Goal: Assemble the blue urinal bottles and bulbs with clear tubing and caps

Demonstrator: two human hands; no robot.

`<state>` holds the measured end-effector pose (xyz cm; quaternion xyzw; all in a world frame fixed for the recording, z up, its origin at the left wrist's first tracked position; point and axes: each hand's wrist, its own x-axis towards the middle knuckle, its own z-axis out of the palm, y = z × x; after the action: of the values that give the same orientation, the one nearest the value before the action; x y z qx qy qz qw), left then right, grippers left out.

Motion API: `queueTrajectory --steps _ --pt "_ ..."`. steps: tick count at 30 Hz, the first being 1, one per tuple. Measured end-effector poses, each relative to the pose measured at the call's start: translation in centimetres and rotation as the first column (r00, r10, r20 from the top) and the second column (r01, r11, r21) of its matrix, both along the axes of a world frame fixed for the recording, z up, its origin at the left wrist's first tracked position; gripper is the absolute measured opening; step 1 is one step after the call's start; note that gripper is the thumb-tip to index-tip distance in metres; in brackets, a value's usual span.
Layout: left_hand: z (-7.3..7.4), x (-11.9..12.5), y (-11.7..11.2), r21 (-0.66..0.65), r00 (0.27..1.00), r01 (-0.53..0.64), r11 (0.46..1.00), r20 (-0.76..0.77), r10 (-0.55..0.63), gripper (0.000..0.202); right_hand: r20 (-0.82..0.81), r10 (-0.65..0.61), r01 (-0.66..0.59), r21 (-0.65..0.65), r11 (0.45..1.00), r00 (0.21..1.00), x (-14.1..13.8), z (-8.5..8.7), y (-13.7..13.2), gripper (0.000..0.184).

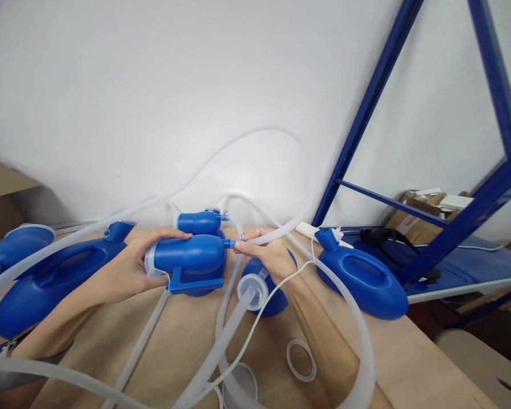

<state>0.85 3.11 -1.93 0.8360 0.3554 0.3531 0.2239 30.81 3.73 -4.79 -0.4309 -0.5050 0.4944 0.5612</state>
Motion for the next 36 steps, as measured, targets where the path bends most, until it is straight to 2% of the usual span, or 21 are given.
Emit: queueTrajectory --steps 6,11,15,19,23,27,29,33,36 --pt "-0.4 0.5 0.1 -0.024 0.998 -0.046 0.999 0.041 0.047 0.06 -0.023 -0.032 0.032 0.014 0.999 0.999 -0.3 0.0 0.2 0.043" --pt "-0.2 1.4 -0.3 -0.145 0.989 -0.081 0.986 0.109 0.097 0.062 -0.087 -0.013 0.016 0.04 0.999 0.996 -0.4 0.6 0.1 0.042" --pt "0.2 2.5 -1.8 -0.285 0.969 -0.099 0.953 0.189 0.157 0.059 -0.113 -0.024 0.029 0.047 0.998 0.993 -0.3 0.9 0.0 0.043" --pt "0.7 3.8 -3.7 -0.489 0.923 -0.111 0.865 0.273 0.273 0.063 -0.135 -0.011 0.016 0.033 0.999 0.991 -0.2 1.1 -0.2 0.046" --pt "1.7 4.6 -4.8 -0.632 0.843 -0.023 0.774 0.404 0.355 0.064 -0.161 -0.024 0.03 0.035 0.999 0.987 -0.4 1.5 -0.5 0.049" --pt "1.9 4.4 -4.5 -0.745 0.817 0.074 0.663 0.426 0.388 0.063 -0.126 -0.05 0.056 0.049 0.997 0.991 -0.3 1.8 -0.8 0.053" --pt "1.8 4.3 -4.3 -0.789 0.789 0.124 0.602 0.446 0.421 0.064 -0.097 -0.064 0.071 0.063 0.996 0.993 -0.2 1.8 -0.9 0.052" --pt "1.6 4.2 -3.9 -0.834 0.701 0.2 0.514 0.488 0.52 0.063 -0.055 -0.063 0.067 0.089 0.994 0.997 -0.1 1.8 -1.0 0.051" --pt "1.6 4.0 -3.6 -0.84 0.689 0.242 0.486 0.502 0.523 0.057 -0.069 -0.053 0.06 0.105 0.993 0.996 -0.2 1.5 -0.9 0.051"
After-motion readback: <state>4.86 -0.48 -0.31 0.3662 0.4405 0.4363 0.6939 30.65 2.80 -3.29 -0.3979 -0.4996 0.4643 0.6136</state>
